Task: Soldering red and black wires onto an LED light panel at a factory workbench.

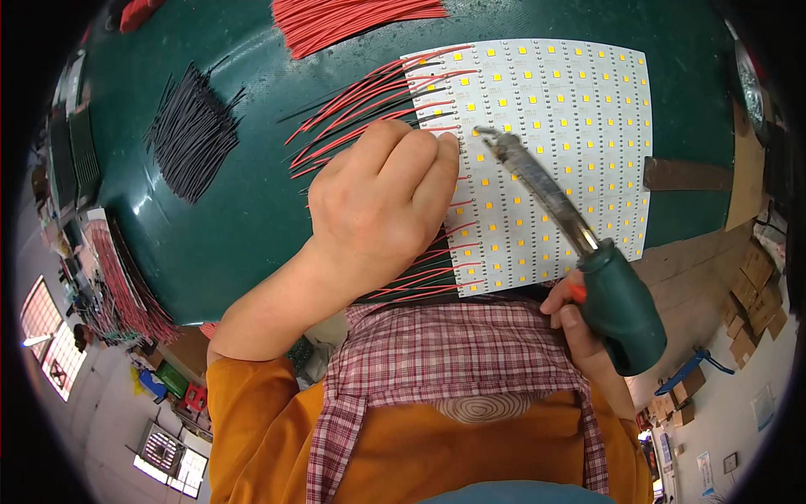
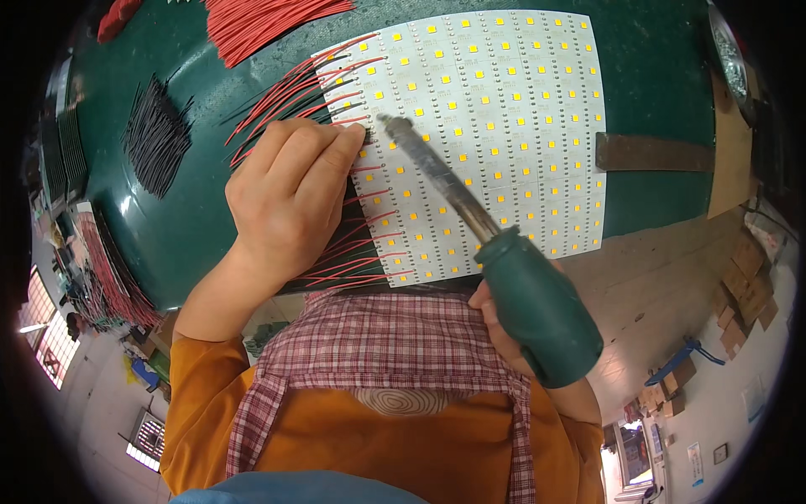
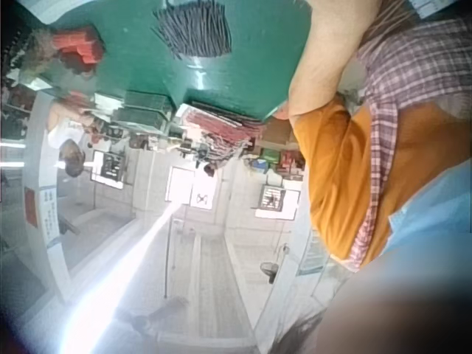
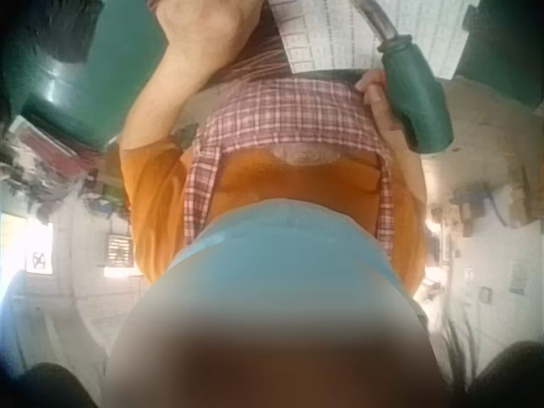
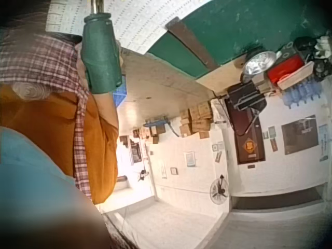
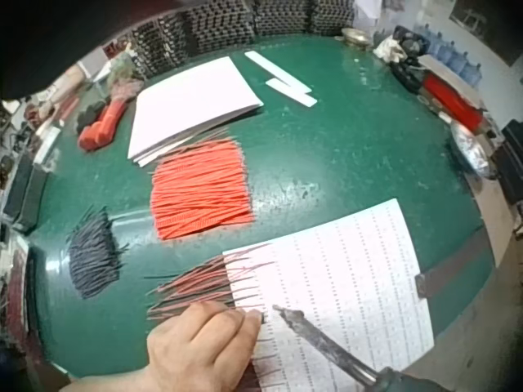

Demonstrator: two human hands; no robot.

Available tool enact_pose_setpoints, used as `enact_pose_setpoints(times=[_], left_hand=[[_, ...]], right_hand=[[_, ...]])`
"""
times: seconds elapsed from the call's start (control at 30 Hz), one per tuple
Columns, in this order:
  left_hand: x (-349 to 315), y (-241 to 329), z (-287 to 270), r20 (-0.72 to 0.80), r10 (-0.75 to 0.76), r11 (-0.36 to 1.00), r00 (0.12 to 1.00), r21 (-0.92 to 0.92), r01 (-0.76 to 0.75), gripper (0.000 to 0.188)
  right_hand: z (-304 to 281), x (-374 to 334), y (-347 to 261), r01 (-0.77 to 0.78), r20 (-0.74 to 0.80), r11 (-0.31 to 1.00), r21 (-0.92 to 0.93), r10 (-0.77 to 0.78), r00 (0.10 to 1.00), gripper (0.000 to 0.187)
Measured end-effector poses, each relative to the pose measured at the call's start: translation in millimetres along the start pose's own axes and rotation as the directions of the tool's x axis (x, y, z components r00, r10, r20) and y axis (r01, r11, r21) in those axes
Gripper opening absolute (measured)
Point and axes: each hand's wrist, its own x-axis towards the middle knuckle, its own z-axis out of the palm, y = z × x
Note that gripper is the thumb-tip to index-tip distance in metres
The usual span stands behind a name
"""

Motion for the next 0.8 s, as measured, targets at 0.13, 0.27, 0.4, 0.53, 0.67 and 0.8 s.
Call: enact_pose_setpoints(times=[0.13, 0.27, 0.4, 0.53, 0.67, 0.8], left_hand=[[-2.5, -5.3, 3.5, -0.007, -0.005, 1.000, 1.000, 0.020, 0.005, 0.028], [-2.0, -11.7, 14.1, -0.086, 0.074, 0.993, 0.994, 0.098, -0.066, 0.020], [-2.0, -12.2, 16.7, -0.096, 0.076, 0.992, 0.992, 0.107, -0.066, 0.022], [-2.3, -11.5, 15.8, -0.067, 0.061, 0.991, 0.996, 0.119, -0.053, 0.023], [-1.6, -10.4, 14.4, -0.055, 0.063, 0.990, 0.996, 0.128, -0.056, 0.023], [-2.5, -10.8, 15.0, -0.056, 0.062, 0.990, 0.997, 0.132, -0.054, 0.023]], right_hand=[[-3.1, 7.9, 0.9, 0.035, 0.106, 0.997, -0.072, -0.027, 0.994, 0.017], [5.4, 6.5, 8.4, 0.096, 0.038, 0.995, 0.027, -0.097, 0.995, 0.018], [8.9, 7.2, 17.0, -0.083, 0.004, 0.940, 0.332, 0.086, 0.996, 0.011], [7.1, 15.6, 2.3, 0.016, 0.059, 1.000, -0.002, -0.016, 0.998, 0.023], [6.6, 18.1, 7.0, 0.047, 0.086, 0.997, -0.058, -0.042, 0.995, 0.012], [5.8, 19.0, 6.8, 0.120, 0.088, 0.990, -0.077, -0.113, 0.990, 0.005]])
